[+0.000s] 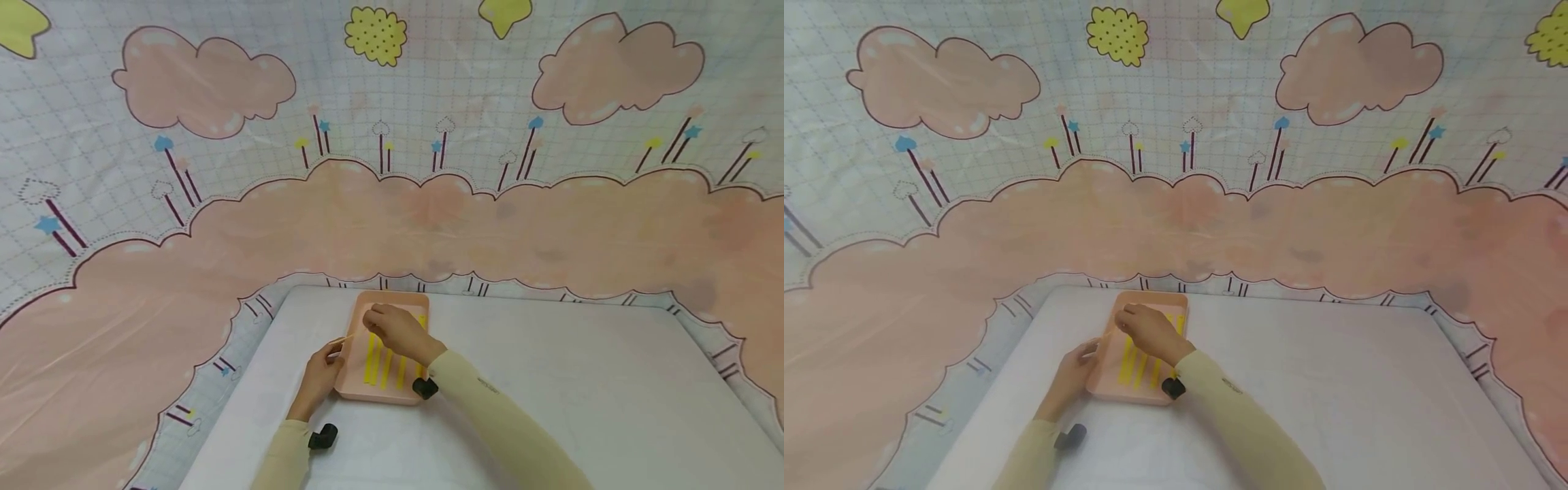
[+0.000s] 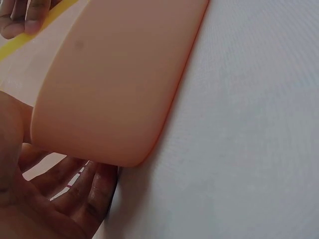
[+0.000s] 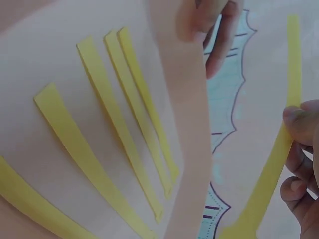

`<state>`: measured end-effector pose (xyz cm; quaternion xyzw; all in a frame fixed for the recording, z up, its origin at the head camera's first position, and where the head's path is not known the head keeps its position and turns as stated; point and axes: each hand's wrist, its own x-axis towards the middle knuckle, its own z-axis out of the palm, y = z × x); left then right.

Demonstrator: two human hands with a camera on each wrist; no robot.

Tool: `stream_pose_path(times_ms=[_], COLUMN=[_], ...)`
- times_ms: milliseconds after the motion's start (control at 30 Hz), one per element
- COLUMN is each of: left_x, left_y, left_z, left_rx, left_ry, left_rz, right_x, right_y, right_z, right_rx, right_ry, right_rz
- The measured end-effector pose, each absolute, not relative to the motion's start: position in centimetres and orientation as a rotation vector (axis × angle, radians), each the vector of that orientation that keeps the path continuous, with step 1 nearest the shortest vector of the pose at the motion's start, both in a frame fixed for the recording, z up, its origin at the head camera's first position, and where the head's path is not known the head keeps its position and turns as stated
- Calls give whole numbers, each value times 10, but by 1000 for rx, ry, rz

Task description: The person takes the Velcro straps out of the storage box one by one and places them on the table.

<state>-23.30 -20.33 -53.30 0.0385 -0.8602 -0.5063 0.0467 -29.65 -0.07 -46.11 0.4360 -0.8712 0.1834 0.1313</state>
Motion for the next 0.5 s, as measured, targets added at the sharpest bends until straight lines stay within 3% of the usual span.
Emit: stream_pose_path(times_ms=[500], left_x=[-232], left_y=[-204], left_z=[-533], left_rx=[137], left_ry=[-2634], left_rz=[-1542], right_x=[-286], right_y=[23], right_z=[-461], right_rx=[992], right_ry=[-2458], right_rz=[1034])
